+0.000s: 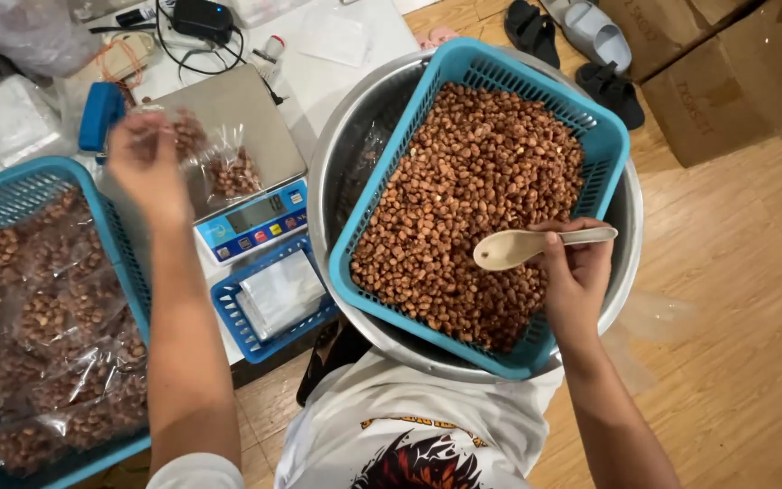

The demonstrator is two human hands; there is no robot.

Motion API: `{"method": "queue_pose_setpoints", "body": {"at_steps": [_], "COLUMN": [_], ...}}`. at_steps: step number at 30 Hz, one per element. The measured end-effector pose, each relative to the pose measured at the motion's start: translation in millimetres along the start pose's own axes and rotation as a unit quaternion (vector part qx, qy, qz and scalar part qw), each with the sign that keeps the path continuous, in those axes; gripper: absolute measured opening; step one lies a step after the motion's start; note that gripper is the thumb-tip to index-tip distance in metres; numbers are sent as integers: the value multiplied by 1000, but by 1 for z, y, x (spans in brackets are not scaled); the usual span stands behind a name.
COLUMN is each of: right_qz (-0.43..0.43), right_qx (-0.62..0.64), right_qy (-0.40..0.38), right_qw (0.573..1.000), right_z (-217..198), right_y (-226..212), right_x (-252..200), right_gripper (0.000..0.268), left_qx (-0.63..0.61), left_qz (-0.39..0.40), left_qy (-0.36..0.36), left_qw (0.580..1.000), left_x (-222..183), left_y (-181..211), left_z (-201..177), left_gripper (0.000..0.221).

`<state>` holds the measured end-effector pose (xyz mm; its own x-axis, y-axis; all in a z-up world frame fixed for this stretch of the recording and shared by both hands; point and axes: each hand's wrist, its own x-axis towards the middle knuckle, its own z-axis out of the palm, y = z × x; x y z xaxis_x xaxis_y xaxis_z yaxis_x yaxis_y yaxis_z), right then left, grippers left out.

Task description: Packing peanuts into small plastic bags and weighing them on a digital scale.

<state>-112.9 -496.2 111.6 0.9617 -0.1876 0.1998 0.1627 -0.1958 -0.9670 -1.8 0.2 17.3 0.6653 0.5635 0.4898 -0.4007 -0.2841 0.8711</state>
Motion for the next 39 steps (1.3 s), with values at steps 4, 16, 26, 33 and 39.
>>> {"method": "queue_pose_setpoints", "body": {"at_steps": [4, 16, 26, 33, 39], "right_qz": [5, 35, -248, -162, -165], "right_qx": [20, 10, -259, -217, -223], "right_qy": [2, -16, -46, -43, 6], "right_qw": [1000, 999, 932, 962, 961], "right_z": [1, 5, 2, 35, 16], "right_y": [0, 9, -20, -83, -50], "right_x": [-4, -16, -60, -67, -64], "right_gripper": [17, 15, 27, 5, 18], "left_qx": [-141, -439, -282, -223, 179], "left_qz": [-25, -417, -421, -467, 74], "left_qy": [12, -354, -467, -326, -28], "left_qw": [990, 713, 725, 791, 981], "left_x": [-2, -179, -227, -169, -80], "left_y": [47, 199, 204, 186, 127], "left_z": [-10, 44, 57, 6, -117], "left_gripper": [62, 49, 51, 26, 30]}}
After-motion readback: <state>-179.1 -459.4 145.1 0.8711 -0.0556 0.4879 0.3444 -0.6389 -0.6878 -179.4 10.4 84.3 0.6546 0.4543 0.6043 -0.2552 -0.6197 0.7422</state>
